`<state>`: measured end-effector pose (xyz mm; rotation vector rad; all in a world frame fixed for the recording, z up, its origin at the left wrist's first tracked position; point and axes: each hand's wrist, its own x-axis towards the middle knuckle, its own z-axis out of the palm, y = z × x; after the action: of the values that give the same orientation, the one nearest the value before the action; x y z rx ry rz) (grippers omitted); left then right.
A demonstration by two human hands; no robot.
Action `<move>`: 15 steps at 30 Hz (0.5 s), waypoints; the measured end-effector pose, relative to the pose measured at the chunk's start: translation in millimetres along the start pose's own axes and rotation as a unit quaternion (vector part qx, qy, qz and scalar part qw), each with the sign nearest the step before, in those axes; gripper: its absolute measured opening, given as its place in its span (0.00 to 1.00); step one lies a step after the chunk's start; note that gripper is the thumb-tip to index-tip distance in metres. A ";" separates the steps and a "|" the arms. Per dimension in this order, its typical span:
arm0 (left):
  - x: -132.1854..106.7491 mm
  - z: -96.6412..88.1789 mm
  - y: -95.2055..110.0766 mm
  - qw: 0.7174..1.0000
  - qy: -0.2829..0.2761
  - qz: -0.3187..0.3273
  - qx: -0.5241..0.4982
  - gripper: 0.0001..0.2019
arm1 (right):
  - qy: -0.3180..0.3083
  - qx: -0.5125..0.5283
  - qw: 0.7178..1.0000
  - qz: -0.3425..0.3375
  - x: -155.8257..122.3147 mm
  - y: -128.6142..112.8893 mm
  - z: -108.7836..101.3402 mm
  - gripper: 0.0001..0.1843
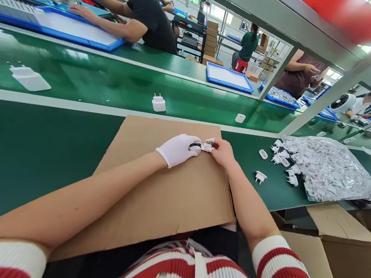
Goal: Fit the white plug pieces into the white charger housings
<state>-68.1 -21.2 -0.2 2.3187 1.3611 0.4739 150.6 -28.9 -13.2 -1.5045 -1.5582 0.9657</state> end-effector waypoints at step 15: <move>-0.2 20.2 2.1 0.983 0.022 -0.115 -0.141 0.17 | -0.019 -0.226 0.953 -0.199 -18.3 -35.6 18.4 0.15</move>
<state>-56.9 -25.8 -16.5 1.9091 1.4571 0.6042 119.2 -48.3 10.7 -1.3793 -2.1088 0.4238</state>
